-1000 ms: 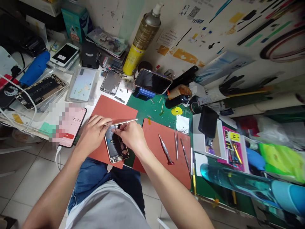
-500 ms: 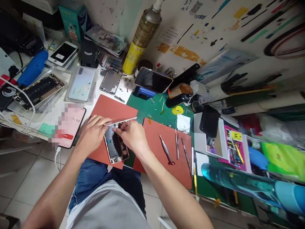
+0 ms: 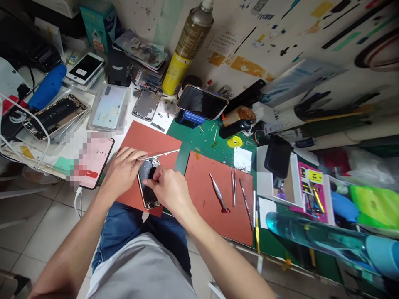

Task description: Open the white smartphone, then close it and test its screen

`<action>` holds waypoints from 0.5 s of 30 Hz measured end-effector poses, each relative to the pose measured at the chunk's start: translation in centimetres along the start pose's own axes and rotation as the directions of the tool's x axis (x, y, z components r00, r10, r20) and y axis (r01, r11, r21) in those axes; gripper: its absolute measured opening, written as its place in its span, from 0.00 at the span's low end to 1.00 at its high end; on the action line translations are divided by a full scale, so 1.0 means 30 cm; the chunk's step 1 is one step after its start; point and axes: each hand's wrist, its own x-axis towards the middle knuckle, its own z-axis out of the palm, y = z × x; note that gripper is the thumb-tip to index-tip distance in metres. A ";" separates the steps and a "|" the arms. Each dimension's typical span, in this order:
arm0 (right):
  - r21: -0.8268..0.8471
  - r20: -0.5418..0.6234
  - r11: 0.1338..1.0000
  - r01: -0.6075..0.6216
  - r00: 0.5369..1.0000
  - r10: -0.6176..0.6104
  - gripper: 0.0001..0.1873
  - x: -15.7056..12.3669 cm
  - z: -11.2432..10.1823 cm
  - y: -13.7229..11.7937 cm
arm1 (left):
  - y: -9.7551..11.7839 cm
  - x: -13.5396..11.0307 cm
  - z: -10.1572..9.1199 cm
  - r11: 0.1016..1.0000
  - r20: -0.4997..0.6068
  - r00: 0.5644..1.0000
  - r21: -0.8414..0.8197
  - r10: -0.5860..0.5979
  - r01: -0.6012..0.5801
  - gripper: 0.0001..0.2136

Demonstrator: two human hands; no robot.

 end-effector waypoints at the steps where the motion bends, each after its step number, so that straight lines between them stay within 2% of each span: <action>1: 0.002 0.010 1.000 0.006 1.000 -0.006 0.16 -0.013 0.003 0.005 | -0.001 0.000 0.000 1.000 -0.002 1.000 0.002 -0.005 0.005 0.13; 5: 0.044 0.018 0.999 -0.012 1.000 0.011 0.18 -0.060 0.011 0.044 | 0.001 -0.002 0.000 1.000 0.000 1.000 -0.013 -0.004 0.004 0.13; 7: 0.152 -0.005 0.988 -0.012 1.000 0.013 0.18 -0.054 0.004 0.070 | 0.004 -0.002 -0.003 1.000 0.000 1.000 -0.015 -0.016 0.016 0.13; 11: 0.489 -0.146 0.870 0.060 0.989 0.014 0.10 0.043 -0.037 0.105 | 0.007 0.000 -0.006 1.000 0.008 1.000 -0.012 -0.028 0.028 0.13; 15: 0.523 -0.076 0.851 0.058 0.997 -0.021 0.10 0.154 -0.059 0.099 | 0.004 0.000 -0.005 1.000 0.007 1.000 -0.009 -0.026 0.026 0.13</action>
